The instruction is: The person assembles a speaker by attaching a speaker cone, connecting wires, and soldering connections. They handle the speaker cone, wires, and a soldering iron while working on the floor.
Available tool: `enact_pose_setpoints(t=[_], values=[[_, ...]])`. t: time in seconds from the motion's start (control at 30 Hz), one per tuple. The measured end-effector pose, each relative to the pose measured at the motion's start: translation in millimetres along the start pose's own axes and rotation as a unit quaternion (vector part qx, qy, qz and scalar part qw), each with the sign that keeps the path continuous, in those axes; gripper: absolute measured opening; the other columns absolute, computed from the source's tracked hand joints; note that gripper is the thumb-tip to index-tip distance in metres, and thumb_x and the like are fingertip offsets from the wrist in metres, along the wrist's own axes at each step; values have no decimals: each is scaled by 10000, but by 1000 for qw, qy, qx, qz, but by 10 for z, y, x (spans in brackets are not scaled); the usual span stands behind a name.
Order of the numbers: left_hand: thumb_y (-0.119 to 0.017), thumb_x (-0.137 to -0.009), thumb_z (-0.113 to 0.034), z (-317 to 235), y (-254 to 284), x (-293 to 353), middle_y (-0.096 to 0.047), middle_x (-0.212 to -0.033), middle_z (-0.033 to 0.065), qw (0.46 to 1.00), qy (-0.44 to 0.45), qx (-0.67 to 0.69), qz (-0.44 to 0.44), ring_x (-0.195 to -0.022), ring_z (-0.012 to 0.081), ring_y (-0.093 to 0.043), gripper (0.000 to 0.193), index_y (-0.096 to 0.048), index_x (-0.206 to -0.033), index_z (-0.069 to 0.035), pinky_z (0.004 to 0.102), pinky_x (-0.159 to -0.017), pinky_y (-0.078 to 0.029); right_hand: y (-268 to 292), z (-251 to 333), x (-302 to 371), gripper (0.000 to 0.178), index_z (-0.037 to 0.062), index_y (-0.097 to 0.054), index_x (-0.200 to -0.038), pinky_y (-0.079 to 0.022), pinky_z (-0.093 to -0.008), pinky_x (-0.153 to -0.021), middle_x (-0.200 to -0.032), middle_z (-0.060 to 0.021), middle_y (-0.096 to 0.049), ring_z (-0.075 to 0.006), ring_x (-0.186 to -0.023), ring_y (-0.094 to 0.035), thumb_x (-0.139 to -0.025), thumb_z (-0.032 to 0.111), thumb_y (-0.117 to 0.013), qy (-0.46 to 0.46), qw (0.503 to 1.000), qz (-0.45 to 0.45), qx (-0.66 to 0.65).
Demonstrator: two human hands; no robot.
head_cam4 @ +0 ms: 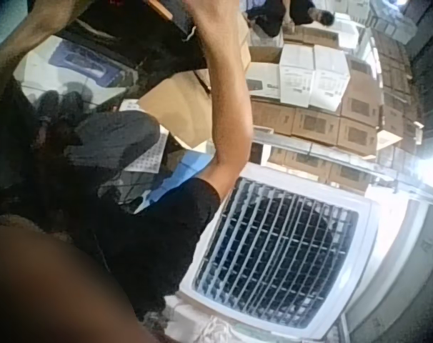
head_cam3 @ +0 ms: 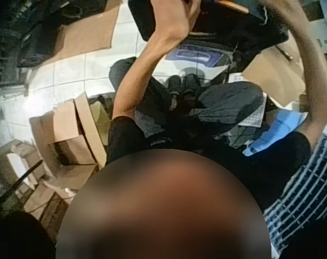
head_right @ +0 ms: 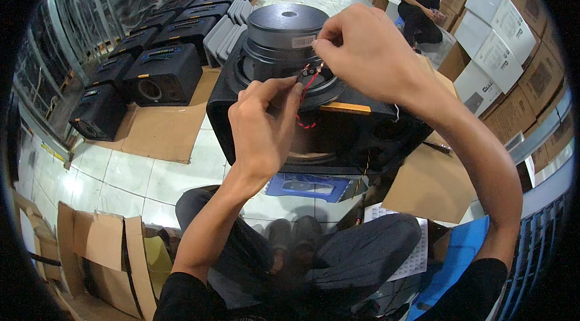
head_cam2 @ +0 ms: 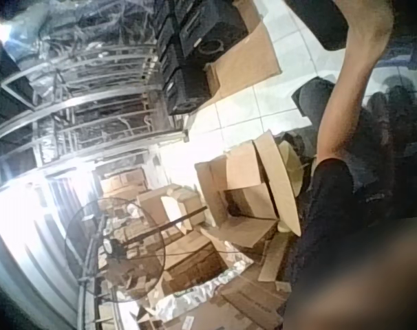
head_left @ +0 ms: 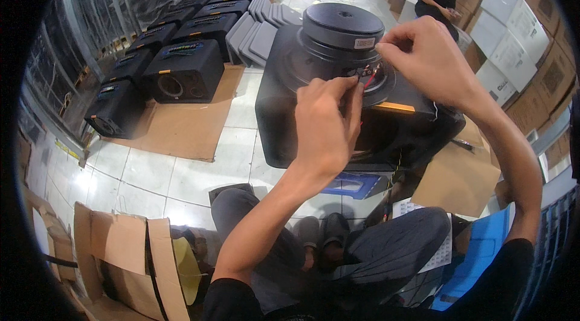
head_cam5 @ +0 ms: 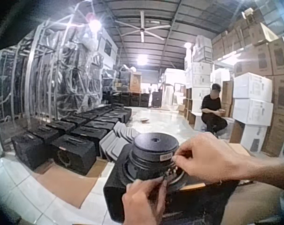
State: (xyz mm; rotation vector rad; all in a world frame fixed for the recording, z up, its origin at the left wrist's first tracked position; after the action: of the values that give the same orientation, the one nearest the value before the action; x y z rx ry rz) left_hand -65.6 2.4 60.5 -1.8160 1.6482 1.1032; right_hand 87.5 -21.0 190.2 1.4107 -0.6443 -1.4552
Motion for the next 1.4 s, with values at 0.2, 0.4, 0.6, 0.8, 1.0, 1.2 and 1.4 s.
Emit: enact_pose_setpoints(t=[0.2, 0.4, 0.6, 0.8, 1.0, 1.2, 1.4], values=[[-767, -897, -97, -1, -14, -1, -715, -806, 164, 1000, -10, -4, 0, -742, 290, -681, 147, -773, -1003, 5, 373, -739, -513, -57, -128, 54, 150, 12, -732, -1009, -546, -384, -748, -952, -123, -678, -287, -898, -663, -874, 77, -742, 315, 941, -5, 126], [-768, -900, -109, -5, -16, 8, -704, -805, 158, 1000, -1, -9, 0, -743, 294, -673, 153, -772, -1006, 1, 380, -738, -510, -114, -138, 67, 97, -5, -675, -876, -556, -401, -809, -940, -130, -654, -309, -954, -646, -880, 91, -689, 368, 903, 3, 220], [-765, -892, -94, 3, -1, 11, -691, -787, 158, 1000, -13, -5, 1, -730, 293, -665, 140, -775, -1005, -12, 381, -733, -508, -270, 71, 161, 208, -72, -666, -763, -558, -469, -781, -788, -236, -662, -414, -828, -673, -840, 120, -652, 170, 976, -20, 137], [-762, -896, -95, 5, -14, 12, -694, -789, 158, 1000, -13, -20, -10, -721, 288, -667, 131, -778, -1003, -22, 372, -739, -511, -238, 228, 106, 274, -102, -712, -786, -560, -502, -731, -735, -332, -651, -486, -755, -688, -831, 161, -649, -54, 998, 17, 10], [-774, -896, -114, 2, -13, 28, -703, -798, 148, 1000, 6, -9, -5, -725, 276, -670, 142, -780, -1004, -23, 378, -744, -514, 128, 14, -8, 219, -58, -749, -898, -560, -447, -779, -809, -248, -711, -398, -760, -708, -879, 153, -695, 119, 990, -29, 74], [-773, -897, -113, 3, -18, 22, -705, -799, 139, 1000, 12, -7, -5, -722, 274, -663, 145, -779, -1008, -20, 375, -737, -502, 41, -93, -89, 129, 40, -711, -870, -580, -336, -757, -917, -61, -661, -230, -971, -656, -744, 70, -713, 471, 846, 23, 250], [-776, -892, -121, 7, -36, 38, -703, -800, 144, 1000, 13, 0, -13, -717, 282, -656, 152, -781, -1010, -24, 375, -746, -496, -37, 5, -75, 92, 29, -686, -738, -570, -313, -807, -814, -49, -626, -198, -904, -655, -719, 112, -722, 512, 779, 24, 362]])
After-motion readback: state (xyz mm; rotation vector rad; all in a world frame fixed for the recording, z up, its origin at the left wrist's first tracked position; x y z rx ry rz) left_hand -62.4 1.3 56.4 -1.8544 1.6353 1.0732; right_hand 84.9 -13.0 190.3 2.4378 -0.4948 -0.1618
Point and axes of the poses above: each hand's wrist, its own x-axis away from the middle knuckle, its own y-axis out of the back of the hand, z = x × y, the point moved 1 cm from there along -x, towards the middle knuckle
